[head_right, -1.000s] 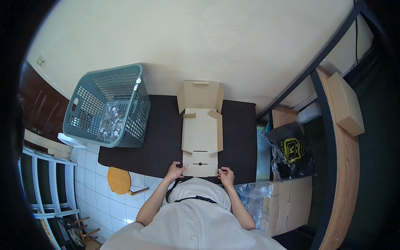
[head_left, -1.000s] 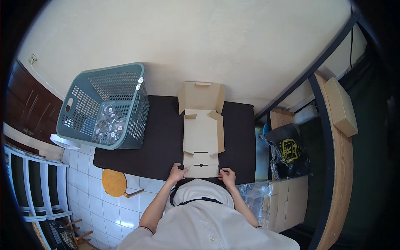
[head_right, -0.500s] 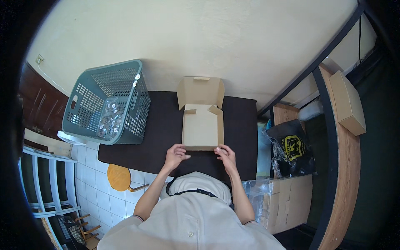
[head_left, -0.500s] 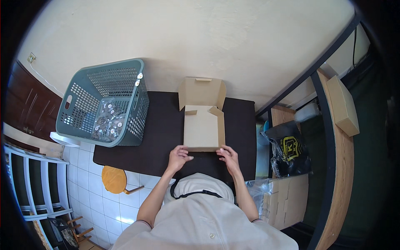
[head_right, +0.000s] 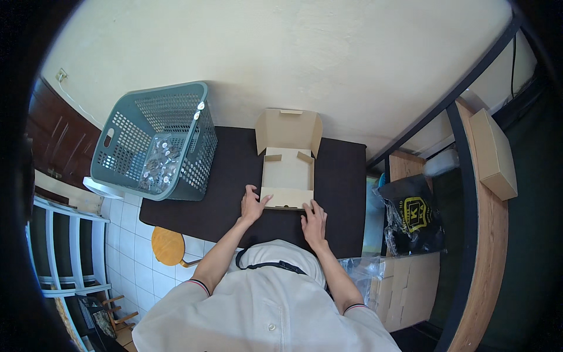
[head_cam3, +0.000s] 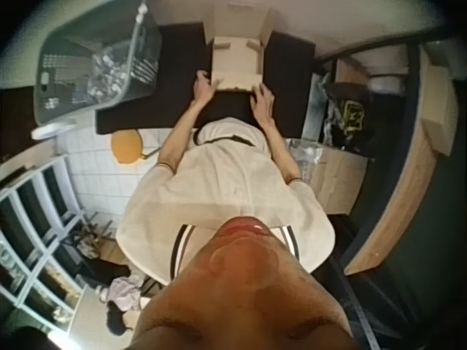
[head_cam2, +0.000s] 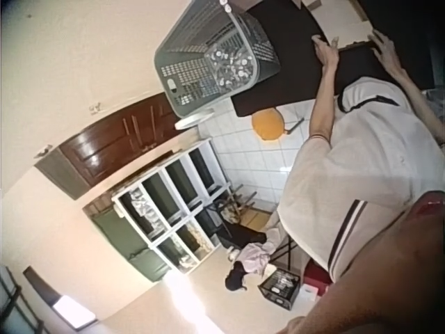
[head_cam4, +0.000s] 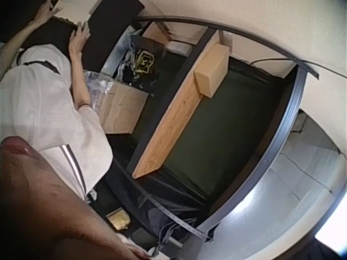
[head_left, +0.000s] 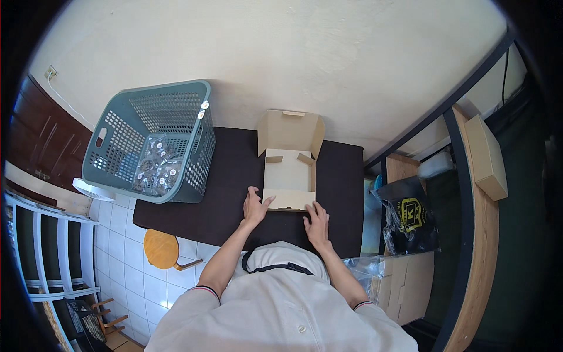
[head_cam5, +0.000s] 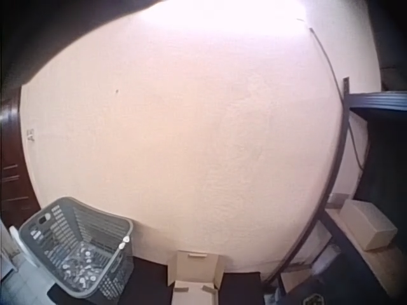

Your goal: Assemble a cardboard box and fill it with several small plastic bags containing parts.

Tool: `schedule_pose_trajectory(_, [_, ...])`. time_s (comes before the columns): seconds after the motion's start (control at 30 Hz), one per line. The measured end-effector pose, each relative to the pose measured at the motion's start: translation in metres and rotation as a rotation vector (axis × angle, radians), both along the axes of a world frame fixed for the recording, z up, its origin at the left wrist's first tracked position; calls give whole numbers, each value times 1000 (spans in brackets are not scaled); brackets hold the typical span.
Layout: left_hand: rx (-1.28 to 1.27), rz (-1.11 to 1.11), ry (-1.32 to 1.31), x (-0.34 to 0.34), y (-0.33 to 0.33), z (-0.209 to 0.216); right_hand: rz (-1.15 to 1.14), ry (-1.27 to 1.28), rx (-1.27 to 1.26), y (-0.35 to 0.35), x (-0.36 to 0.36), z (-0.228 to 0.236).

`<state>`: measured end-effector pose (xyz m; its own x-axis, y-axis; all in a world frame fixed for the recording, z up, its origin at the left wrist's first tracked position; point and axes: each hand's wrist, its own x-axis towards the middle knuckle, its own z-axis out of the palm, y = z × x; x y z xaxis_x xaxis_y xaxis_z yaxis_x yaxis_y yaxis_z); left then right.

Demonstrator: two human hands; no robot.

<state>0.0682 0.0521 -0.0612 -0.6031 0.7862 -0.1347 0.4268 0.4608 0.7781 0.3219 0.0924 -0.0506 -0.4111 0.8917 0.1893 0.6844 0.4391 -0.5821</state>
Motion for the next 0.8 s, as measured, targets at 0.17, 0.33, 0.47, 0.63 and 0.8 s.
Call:
schedule_pose_trajectory(0.17, [132, -135, 74, 3, -6, -3, 87, -151, 153, 5, -6, -4])
schedule_pose_trajectory(0.33, [255, -281, 342, 9, -34, -7, 134, -354, 340, 7, -19, -8])
schedule_pose_trajectory(0.47, [268, -533, 499, -4, -43, 7, 127, -474, 181, 1, -34, -10])
schedule_pose_trajectory(0.63, [128, -631, 857, 6, -27, 38, 214, -562, 270, 5, -39, -10])
schedule_pose_trajectory(0.8, [-105, -891, 461, 23, -5, -10, 369, -503, 24, 18, -53, -16])
